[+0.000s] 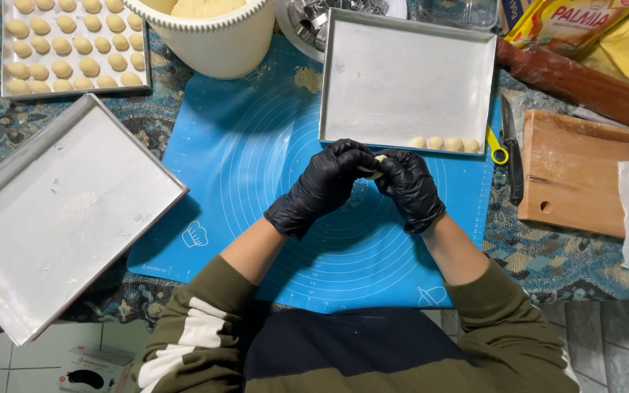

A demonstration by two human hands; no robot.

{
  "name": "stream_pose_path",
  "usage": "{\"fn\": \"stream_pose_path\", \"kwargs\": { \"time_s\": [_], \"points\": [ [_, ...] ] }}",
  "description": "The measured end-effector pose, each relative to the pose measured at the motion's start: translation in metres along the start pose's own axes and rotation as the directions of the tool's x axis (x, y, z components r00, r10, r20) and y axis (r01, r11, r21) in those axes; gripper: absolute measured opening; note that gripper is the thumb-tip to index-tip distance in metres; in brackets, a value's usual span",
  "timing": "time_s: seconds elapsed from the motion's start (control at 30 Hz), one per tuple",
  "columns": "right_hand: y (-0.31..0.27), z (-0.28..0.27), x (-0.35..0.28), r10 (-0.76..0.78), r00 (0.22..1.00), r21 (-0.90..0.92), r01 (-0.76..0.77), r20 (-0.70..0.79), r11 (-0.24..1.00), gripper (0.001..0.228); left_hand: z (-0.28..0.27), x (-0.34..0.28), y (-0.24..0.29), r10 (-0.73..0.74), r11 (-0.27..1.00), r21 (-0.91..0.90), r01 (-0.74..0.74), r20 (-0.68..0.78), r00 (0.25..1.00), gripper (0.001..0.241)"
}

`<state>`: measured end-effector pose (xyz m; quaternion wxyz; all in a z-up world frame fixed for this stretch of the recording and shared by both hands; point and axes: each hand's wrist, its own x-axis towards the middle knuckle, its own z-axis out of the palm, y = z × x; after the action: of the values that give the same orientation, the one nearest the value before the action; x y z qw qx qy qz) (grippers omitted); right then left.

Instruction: Shaping small portions of dough into balls by rolling them between the hands and arranging them on a baking sheet.

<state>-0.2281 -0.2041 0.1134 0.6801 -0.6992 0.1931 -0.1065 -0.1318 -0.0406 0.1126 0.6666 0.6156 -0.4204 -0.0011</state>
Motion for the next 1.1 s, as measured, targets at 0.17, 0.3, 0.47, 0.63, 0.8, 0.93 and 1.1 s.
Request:
{"fn": "stream_pose_path", "kwargs": {
  "time_s": [0.17, 0.3, 0.47, 0.63, 0.8, 0.93, 1.1],
  "points": [
    [0.034, -0.03, 0.009, 0.285, 0.945, 0.254, -0.319, 0.161, 0.913, 0.016, -0.014, 0.003, 0.022, 0.362, 0.88, 0.207, -0.427, 0.291, 0.886, 0.011],
    [0.022, -0.034, 0.014, 0.355, 0.853, 0.505, -0.514, 0.382, 0.693, 0.016, -0.016, -0.001, 0.014, 0.27, 0.952, 0.066, -0.299, 0.277, 0.922, 0.014],
    [0.004, -0.033, 0.017, 0.303, 0.801, 0.534, -0.577, 0.516, 0.617, 0.025, -0.022, -0.002, 0.009, 0.224, 0.96, 0.103, -0.259, 0.269, 0.937, 0.03],
    [0.001, -0.03, 0.02, 0.179, 0.833, 0.646, -0.525, 0.523, 0.554, 0.017, -0.024, 0.0, 0.011, 0.14, 0.989, 0.02, -0.149, 0.237, 0.961, 0.037],
    [-0.02, -0.028, 0.016, 0.161, 0.832, 0.661, -0.526, 0.531, 0.535, 0.016, -0.018, -0.004, 0.001, 0.155, 0.977, 0.112, -0.179, 0.194, 0.969, 0.033],
    [-0.046, -0.021, 0.008, 0.086, 0.829, 0.685, -0.511, 0.553, 0.519, 0.01, -0.019, -0.006, 0.004, 0.17, 0.97, 0.151, -0.193, 0.149, 0.974, 0.027],
    [-0.025, -0.081, 0.018, 0.083, 0.932, 0.519, -0.269, 0.352, 0.811, 0.011, -0.037, 0.01, 0.0, 0.335, 0.897, 0.324, -0.301, -0.052, 0.941, 0.013]
  ]
}}
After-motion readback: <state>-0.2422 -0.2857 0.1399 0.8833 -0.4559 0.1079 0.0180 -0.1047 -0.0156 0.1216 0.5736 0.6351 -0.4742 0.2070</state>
